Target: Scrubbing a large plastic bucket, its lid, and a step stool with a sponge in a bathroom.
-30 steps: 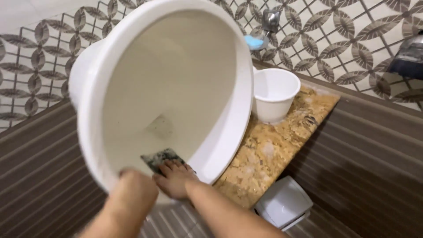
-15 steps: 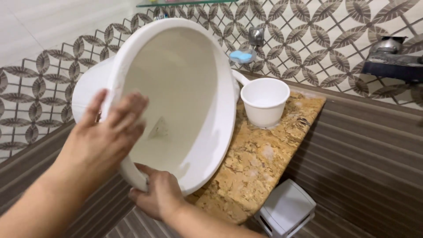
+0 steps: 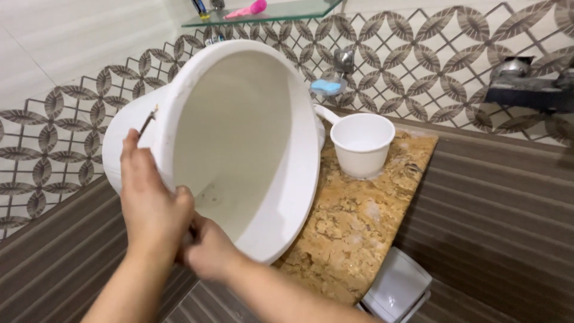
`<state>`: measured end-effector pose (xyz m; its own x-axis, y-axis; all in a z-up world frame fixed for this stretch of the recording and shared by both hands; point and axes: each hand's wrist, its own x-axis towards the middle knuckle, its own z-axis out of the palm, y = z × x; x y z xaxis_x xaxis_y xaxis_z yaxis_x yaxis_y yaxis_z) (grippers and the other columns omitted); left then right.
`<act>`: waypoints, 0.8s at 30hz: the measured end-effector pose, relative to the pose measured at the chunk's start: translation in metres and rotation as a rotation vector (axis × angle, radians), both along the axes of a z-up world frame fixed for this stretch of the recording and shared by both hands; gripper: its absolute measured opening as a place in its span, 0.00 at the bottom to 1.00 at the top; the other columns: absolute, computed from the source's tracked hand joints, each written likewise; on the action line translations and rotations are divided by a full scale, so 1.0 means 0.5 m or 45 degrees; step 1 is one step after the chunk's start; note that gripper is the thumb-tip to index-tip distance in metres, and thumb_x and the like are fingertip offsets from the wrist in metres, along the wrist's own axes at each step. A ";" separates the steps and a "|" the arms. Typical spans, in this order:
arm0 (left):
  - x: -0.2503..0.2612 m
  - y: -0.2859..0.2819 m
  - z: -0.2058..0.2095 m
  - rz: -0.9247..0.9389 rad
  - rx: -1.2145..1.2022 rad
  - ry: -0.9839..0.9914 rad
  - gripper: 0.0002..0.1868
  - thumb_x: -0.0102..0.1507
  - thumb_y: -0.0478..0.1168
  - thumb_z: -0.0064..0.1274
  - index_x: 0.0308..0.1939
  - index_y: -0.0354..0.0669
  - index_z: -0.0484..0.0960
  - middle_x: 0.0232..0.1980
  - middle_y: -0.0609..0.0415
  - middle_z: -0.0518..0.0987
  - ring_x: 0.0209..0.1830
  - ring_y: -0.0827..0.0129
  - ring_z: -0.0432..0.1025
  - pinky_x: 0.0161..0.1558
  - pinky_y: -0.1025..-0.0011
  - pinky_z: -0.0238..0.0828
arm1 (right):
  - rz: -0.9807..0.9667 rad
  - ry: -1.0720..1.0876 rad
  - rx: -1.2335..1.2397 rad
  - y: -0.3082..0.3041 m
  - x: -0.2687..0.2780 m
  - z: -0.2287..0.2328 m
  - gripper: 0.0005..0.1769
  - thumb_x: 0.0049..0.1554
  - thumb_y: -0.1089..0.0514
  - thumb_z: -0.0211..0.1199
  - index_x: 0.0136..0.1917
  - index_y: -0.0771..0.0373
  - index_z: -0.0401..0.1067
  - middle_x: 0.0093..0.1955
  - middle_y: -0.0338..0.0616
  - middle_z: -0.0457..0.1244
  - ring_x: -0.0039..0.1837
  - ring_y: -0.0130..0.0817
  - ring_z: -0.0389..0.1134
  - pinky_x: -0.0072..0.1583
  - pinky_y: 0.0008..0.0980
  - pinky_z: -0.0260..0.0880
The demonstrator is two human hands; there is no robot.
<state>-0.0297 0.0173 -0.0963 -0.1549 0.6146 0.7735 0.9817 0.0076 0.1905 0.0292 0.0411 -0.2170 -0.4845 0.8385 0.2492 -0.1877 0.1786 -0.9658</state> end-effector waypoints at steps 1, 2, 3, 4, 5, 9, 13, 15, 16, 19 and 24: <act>-0.005 0.002 0.003 0.011 -0.019 -0.047 0.31 0.50 0.28 0.57 0.57 0.24 0.66 0.79 0.30 0.56 0.76 0.33 0.56 0.71 0.48 0.59 | 0.312 0.231 -0.171 0.026 -0.013 -0.036 0.27 0.57 0.52 0.59 0.66 0.68 0.67 0.60 0.55 0.66 0.59 0.43 0.68 0.61 0.41 0.69; -0.009 0.006 0.007 0.022 -0.039 -0.094 0.30 0.50 0.25 0.55 0.57 0.24 0.66 0.80 0.30 0.56 0.75 0.34 0.59 0.71 0.50 0.61 | 0.623 0.463 -0.342 0.052 -0.025 -0.071 0.31 0.61 0.51 0.55 0.72 0.69 0.63 0.66 0.54 0.63 0.64 0.41 0.64 0.65 0.40 0.66; -0.012 0.007 0.015 0.018 -0.042 -0.095 0.30 0.50 0.25 0.55 0.57 0.24 0.66 0.80 0.30 0.56 0.75 0.34 0.59 0.71 0.50 0.61 | 0.618 0.463 -0.345 0.055 -0.032 -0.080 0.31 0.61 0.51 0.55 0.72 0.69 0.63 0.66 0.54 0.63 0.64 0.41 0.64 0.65 0.40 0.66; -0.016 0.010 0.024 0.005 -0.041 -0.061 0.30 0.50 0.25 0.54 0.56 0.24 0.66 0.80 0.31 0.58 0.73 0.34 0.61 0.70 0.50 0.62 | 0.752 0.479 -0.387 0.058 -0.040 -0.088 0.33 0.64 0.47 0.50 0.77 0.68 0.59 0.71 0.53 0.59 0.70 0.41 0.60 0.70 0.38 0.61; -0.021 0.009 0.033 0.003 -0.040 -0.025 0.30 0.49 0.24 0.53 0.56 0.24 0.66 0.79 0.32 0.59 0.72 0.34 0.63 0.69 0.51 0.63 | 0.896 0.495 -0.430 0.059 -0.050 -0.096 0.36 0.67 0.43 0.44 0.81 0.66 0.55 0.77 0.51 0.56 0.76 0.40 0.55 0.76 0.36 0.55; -0.006 -0.001 0.110 0.042 -0.153 -0.016 0.33 0.49 0.23 0.52 0.59 0.26 0.66 0.80 0.37 0.62 0.66 0.35 0.67 0.65 0.53 0.66 | 0.745 -0.282 0.094 0.066 0.009 -0.107 0.38 0.66 0.38 0.38 0.83 0.59 0.47 0.84 0.49 0.45 0.84 0.43 0.43 0.79 0.39 0.41; -0.014 0.006 0.148 0.006 -0.301 0.094 0.31 0.46 0.24 0.51 0.55 0.27 0.67 0.79 0.40 0.65 0.57 0.36 0.72 0.56 0.53 0.70 | 0.514 -1.575 0.587 0.162 0.138 -0.055 0.38 0.66 0.42 0.43 0.84 0.57 0.41 0.86 0.50 0.38 0.86 0.46 0.32 0.81 0.44 0.30; -0.004 0.017 0.156 0.000 -0.339 0.115 0.29 0.46 0.24 0.51 0.53 0.27 0.68 0.80 0.42 0.65 0.53 0.37 0.73 0.53 0.53 0.71 | 0.369 -1.861 0.807 0.226 0.151 -0.078 0.38 0.68 0.43 0.43 0.83 0.61 0.42 0.86 0.53 0.39 0.87 0.48 0.32 0.82 0.47 0.29; 0.004 0.025 0.158 0.004 -0.383 0.055 0.28 0.46 0.25 0.51 0.52 0.28 0.68 0.82 0.44 0.64 0.53 0.38 0.74 0.51 0.54 0.72 | 0.251 -1.908 0.778 0.247 0.146 -0.090 0.39 0.67 0.40 0.41 0.83 0.60 0.40 0.86 0.52 0.36 0.86 0.49 0.28 0.81 0.48 0.26; 0.018 0.049 0.156 -0.049 -0.398 0.044 0.26 0.46 0.25 0.51 0.50 0.29 0.69 0.83 0.45 0.64 0.54 0.39 0.74 0.48 0.56 0.73 | 0.147 -1.743 0.647 0.229 0.079 -0.137 0.44 0.64 0.37 0.44 0.82 0.65 0.40 0.86 0.56 0.36 0.85 0.52 0.28 0.81 0.48 0.26; 0.034 0.067 0.175 -0.138 -0.407 0.071 0.25 0.46 0.26 0.51 0.48 0.30 0.70 0.83 0.46 0.63 0.59 0.41 0.74 0.47 0.58 0.74 | 0.441 -0.568 0.476 0.136 -0.183 -0.234 0.36 0.68 0.41 0.38 0.80 0.65 0.53 0.83 0.63 0.47 0.83 0.59 0.45 0.80 0.56 0.37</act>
<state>-0.0128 0.0506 -0.0089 -0.0380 0.8377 0.5448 0.9889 -0.0469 0.1411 -0.0625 0.1093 -0.3342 -0.8336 0.5124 0.2063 0.1080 0.5174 -0.8489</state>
